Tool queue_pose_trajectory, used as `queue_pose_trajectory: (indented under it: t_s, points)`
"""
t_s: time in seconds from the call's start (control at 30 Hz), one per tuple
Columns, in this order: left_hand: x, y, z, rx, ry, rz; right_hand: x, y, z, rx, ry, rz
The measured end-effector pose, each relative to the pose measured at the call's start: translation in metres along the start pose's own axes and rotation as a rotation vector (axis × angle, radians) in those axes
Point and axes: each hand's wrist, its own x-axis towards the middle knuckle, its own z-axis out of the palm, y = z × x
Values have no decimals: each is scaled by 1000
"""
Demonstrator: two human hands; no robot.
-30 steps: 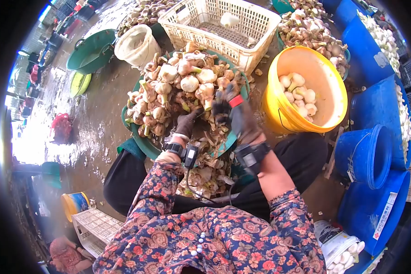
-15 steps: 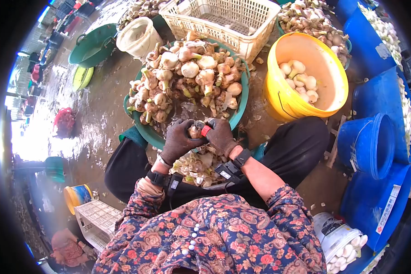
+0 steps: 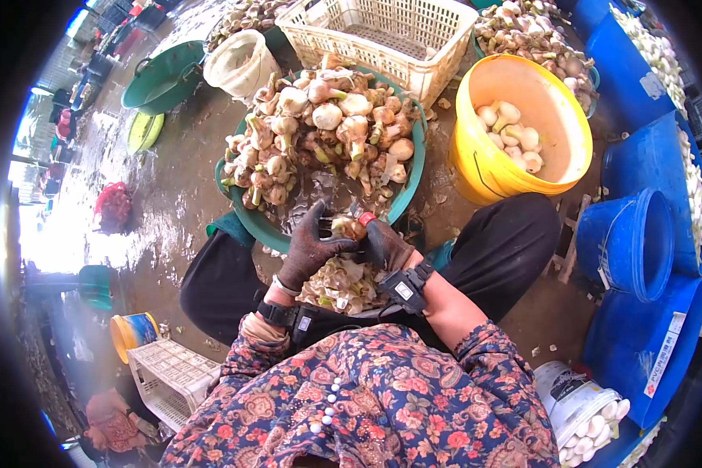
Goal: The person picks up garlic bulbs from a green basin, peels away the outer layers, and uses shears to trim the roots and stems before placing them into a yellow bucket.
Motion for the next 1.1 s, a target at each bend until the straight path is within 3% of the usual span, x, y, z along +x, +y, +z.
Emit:
queue_pose_trajectory:
  t_s: [0.07,0.1,0.13,0.2,0.4,0.43,0.47,0.53,0.6,0.8,0.87,0.93,0.97,1.07,1.1]
  points:
    - [-2,9,-5,260,44,182,-11,-12,3,-394,20,26]
    - [0,-1,-7,357,16,298,-17,-13,12,-493,25,-45]
    - [-2,-2,-8,356,16,296,-7,-6,0,-493,26,-43]
    - [-3,0,-10,392,-48,162,18,5,-22,-518,-14,62]
    - [-5,-6,-3,231,118,119,-10,-21,6,-756,35,97]
    - [-5,-12,-1,162,132,-10,-4,-16,-1,-755,34,98]
    - [-5,-17,0,92,147,-138,3,-10,-4,-784,9,-8]
    - [-4,-29,-1,-6,162,-179,10,0,-14,-812,-19,-108]
    - [-2,-29,-2,-102,175,-217,3,0,-1,-608,-127,-348]
    - [-1,-17,-5,-541,212,-365,2,-1,-2,-598,-209,-421]
    - [-4,-23,-8,-549,168,-349,-2,-1,2,-517,-253,-427]
    - [-8,-26,-10,652,179,293,-3,-1,6,-447,-245,-442]
    - [-10,-17,-7,384,172,191,-2,0,7,-445,-246,-442]
    - [-8,-12,-1,172,311,262,-1,-6,3,-440,-283,-455]
    - [-8,-7,-2,172,309,263,-2,-14,-1,-462,-275,-268]
